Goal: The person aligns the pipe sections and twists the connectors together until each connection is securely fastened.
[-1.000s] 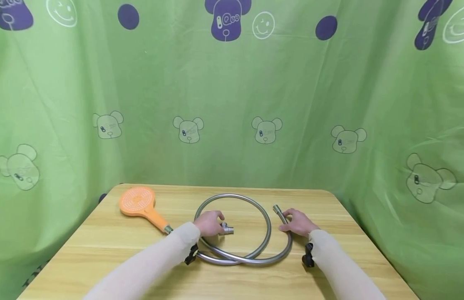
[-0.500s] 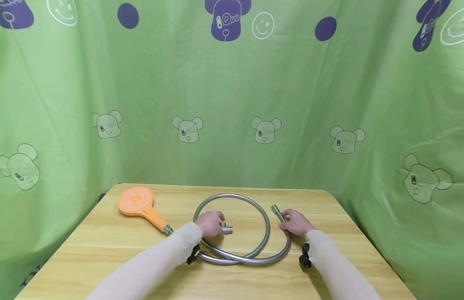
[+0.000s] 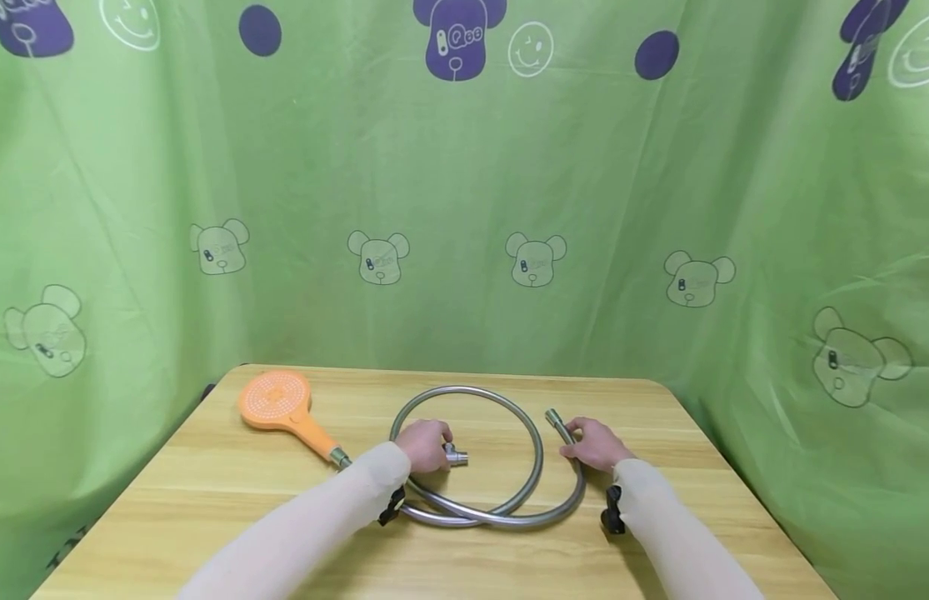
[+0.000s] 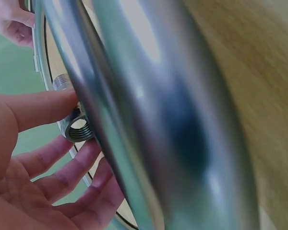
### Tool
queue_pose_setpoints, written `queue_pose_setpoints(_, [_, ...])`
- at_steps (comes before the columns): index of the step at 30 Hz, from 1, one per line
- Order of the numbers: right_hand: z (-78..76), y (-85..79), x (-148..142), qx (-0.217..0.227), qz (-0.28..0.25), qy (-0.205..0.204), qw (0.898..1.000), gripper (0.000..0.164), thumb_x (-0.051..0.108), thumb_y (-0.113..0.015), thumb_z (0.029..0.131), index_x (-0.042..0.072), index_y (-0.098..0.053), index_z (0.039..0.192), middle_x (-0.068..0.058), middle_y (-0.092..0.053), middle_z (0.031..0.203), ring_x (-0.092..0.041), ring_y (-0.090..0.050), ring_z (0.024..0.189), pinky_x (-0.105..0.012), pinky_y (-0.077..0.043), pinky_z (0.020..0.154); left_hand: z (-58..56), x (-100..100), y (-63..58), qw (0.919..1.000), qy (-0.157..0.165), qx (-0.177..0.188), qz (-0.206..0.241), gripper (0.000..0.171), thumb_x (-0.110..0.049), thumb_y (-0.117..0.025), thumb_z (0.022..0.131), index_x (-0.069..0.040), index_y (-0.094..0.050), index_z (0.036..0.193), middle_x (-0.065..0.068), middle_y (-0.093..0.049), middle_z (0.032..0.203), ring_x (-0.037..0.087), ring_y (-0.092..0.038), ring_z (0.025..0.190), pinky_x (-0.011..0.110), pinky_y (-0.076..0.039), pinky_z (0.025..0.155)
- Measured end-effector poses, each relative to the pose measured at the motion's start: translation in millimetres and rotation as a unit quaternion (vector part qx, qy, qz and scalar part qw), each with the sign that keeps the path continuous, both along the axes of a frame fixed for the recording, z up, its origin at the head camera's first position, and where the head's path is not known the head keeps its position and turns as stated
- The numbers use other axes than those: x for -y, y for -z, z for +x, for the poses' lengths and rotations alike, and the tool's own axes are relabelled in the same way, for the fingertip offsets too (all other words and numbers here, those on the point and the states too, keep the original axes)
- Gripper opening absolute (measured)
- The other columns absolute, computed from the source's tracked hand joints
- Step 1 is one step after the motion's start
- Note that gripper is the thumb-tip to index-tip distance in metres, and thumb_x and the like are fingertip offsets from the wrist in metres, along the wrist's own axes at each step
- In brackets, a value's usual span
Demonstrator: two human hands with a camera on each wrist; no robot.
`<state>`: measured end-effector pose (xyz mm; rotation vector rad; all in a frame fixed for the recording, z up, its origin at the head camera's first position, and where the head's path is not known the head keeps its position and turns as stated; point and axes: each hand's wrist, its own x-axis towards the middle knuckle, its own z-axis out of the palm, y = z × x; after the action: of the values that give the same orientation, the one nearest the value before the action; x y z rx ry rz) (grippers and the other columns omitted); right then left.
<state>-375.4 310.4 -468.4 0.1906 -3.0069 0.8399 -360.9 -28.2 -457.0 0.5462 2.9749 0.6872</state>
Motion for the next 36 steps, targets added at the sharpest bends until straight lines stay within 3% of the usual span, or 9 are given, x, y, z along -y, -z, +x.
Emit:
queue_pose_setpoints(8, [-3.1,3.3,-1,0.003,0.000,0.008,1.000,0.044,0.017,-0.076,0.083,-0.003,-0.063,0.120,-0.018,-0.068,0.107,-0.033,-0.060,0.101,-0.057,-0.047,0.095,2.9,-2,-2.8,0.9997,0.002,-0.019,-0.013,0.034,-0.014,-0.088,0.067,-0.013,-0.073,0.097,0.000,-0.070,0.091,0.019,-0.061,0.086,0.034,-0.052,0.080])
queue_pose_setpoints(24, [-5.4,4.6,3,-0.010,0.022,0.016,1.000,0.042,0.008,-0.069,0.081,-0.006,-0.062,0.120,-0.018,-0.069,0.105,-0.032,-0.062,0.097,-0.059,-0.050,0.091,-0.5,-1,1.1,0.9999,0.003,0.001,0.013,0.030,-0.017,-0.088,0.070,-0.015,-0.080,0.098,0.001,-0.075,0.098,0.018,-0.063,0.087,0.036,-0.054,0.083])
queue_pose_setpoints(31, [-10.1,14.1,-4,-0.018,0.010,0.027,0.999,0.042,0.006,-0.064,0.082,-0.007,-0.060,0.122,-0.017,-0.067,0.101,-0.029,-0.060,0.089,-0.049,-0.051,0.079,-3.8,0,5.1,0.9996,0.009,0.002,0.025,0.027,-0.020,-0.089,0.070,-0.016,-0.081,0.095,-0.003,-0.076,0.093,0.013,-0.060,0.081,0.031,-0.052,0.078])
queue_pose_setpoints(36, [-13.3,17.8,-8,-0.035,-0.004,0.039,0.999,0.044,0.006,-0.061,0.083,-0.006,-0.059,0.126,-0.019,-0.066,0.108,-0.030,-0.060,0.092,-0.046,-0.051,0.079,-6.5,2,5.5,0.9994,0.011,-0.011,0.031,0.026,-0.023,-0.089,0.068,-0.017,-0.081,0.093,-0.005,-0.076,0.090,0.010,-0.057,0.074,0.028,-0.051,0.072])
